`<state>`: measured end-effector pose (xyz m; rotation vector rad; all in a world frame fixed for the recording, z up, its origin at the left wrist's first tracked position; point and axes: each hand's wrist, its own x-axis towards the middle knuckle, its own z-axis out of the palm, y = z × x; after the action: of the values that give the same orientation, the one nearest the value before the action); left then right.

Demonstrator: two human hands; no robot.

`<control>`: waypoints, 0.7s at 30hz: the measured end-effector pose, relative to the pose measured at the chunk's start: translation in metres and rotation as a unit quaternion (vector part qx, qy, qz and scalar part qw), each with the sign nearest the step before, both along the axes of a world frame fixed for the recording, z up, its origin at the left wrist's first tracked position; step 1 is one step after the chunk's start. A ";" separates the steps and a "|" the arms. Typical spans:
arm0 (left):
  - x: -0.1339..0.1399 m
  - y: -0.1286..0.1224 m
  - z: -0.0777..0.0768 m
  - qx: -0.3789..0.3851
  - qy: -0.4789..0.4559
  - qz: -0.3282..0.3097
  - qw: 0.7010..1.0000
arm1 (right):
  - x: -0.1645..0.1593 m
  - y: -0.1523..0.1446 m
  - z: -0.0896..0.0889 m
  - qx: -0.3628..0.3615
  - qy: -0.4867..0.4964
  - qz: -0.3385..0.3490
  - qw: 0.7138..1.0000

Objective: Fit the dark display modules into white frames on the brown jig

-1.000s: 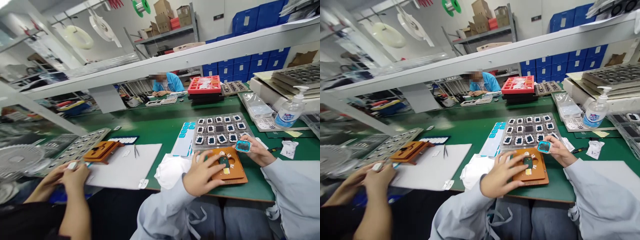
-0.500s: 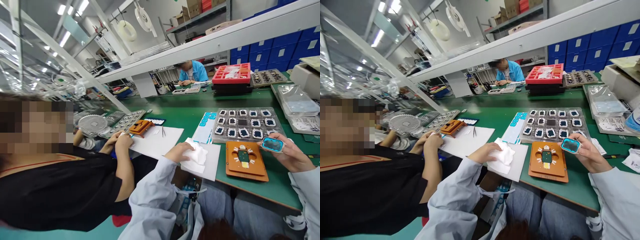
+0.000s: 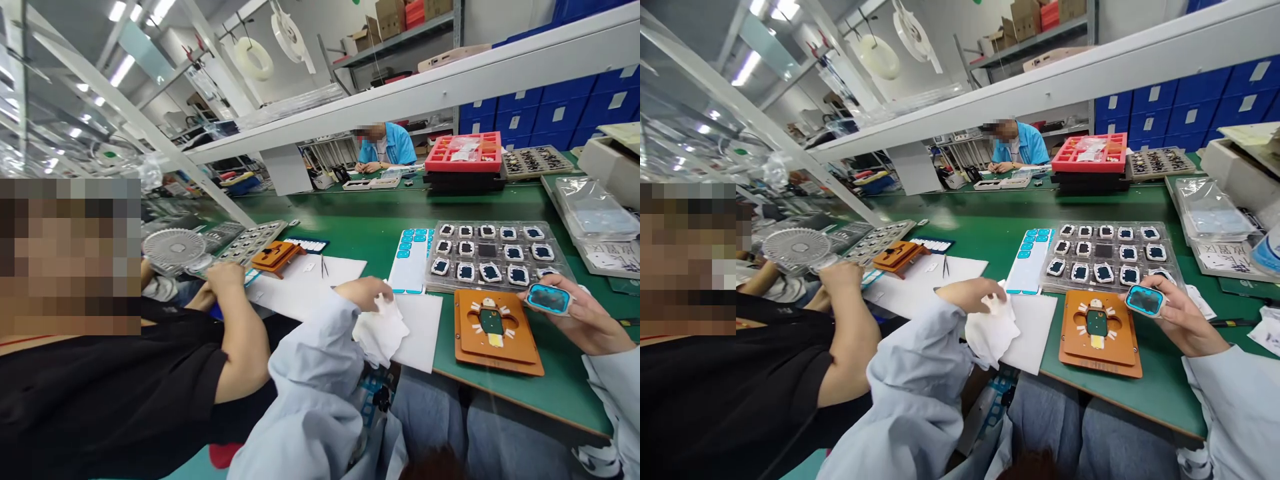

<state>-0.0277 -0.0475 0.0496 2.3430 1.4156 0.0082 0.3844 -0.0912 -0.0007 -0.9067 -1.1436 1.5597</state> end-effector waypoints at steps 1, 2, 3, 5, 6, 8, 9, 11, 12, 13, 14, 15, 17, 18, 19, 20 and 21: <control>0.014 0.007 0.004 0.025 -0.006 0.010 1.000 | 0.001 0.001 -0.001 0.002 -0.001 0.004 1.000; 0.030 0.016 0.006 0.056 -0.016 0.023 0.998 | 0.001 0.002 -0.002 0.007 -0.002 0.008 1.000; 0.047 0.024 0.007 0.093 -0.029 0.039 0.994 | 0.002 0.003 -0.003 0.013 -0.005 0.010 1.000; 0.083 0.042 0.003 0.170 -0.061 0.082 0.980 | 0.004 0.005 -0.005 0.031 -0.012 0.009 0.999; 0.099 0.051 -0.001 0.203 -0.078 0.108 0.970 | 0.006 0.007 -0.006 0.040 -0.014 0.007 0.999; 0.122 0.064 -0.014 0.250 -0.111 0.159 0.949 | 0.008 0.009 -0.007 0.053 -0.022 0.006 0.998; 0.129 0.069 -0.022 0.261 -0.127 0.176 0.941 | 0.009 0.009 -0.007 0.056 -0.029 0.007 0.998; 0.133 0.076 -0.035 0.268 -0.159 0.194 0.930 | 0.010 0.010 -0.009 0.062 -0.053 0.006 0.997; 0.131 0.079 -0.041 0.268 -0.175 0.200 0.926 | 0.009 0.010 -0.009 0.069 -0.069 0.001 0.995; 0.127 0.081 -0.044 0.267 -0.192 0.207 0.921 | 0.008 0.011 -0.010 0.079 -0.086 -0.007 0.993; 0.122 0.084 -0.047 0.266 -0.209 0.216 0.916 | 0.006 0.012 -0.009 0.093 -0.102 -0.012 0.990; 0.116 0.087 -0.048 0.265 -0.225 0.227 0.910 | 0.005 0.013 -0.008 0.109 -0.116 -0.014 0.987; 0.104 0.094 -0.049 0.256 -0.252 0.252 0.899 | 0.000 0.021 -0.001 0.145 -0.141 -0.013 0.979; 0.097 0.098 -0.049 0.249 -0.263 0.267 0.893 | -0.002 0.027 0.005 0.168 -0.157 -0.015 0.973; 0.090 0.103 -0.050 0.240 -0.270 0.288 0.887 | -0.005 0.034 0.012 0.194 -0.184 -0.022 0.963; 0.083 0.107 -0.050 0.229 -0.275 0.313 0.880 | -0.007 0.043 0.019 0.226 -0.228 -0.034 0.946; 0.077 0.110 -0.052 0.217 -0.277 0.342 0.871 | -0.010 0.054 0.026 0.261 -0.291 -0.047 0.919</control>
<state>0.0489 0.0626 -0.0021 1.7420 1.9497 1.1995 0.3745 -0.0373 0.0253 -1.0583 -1.7959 0.8341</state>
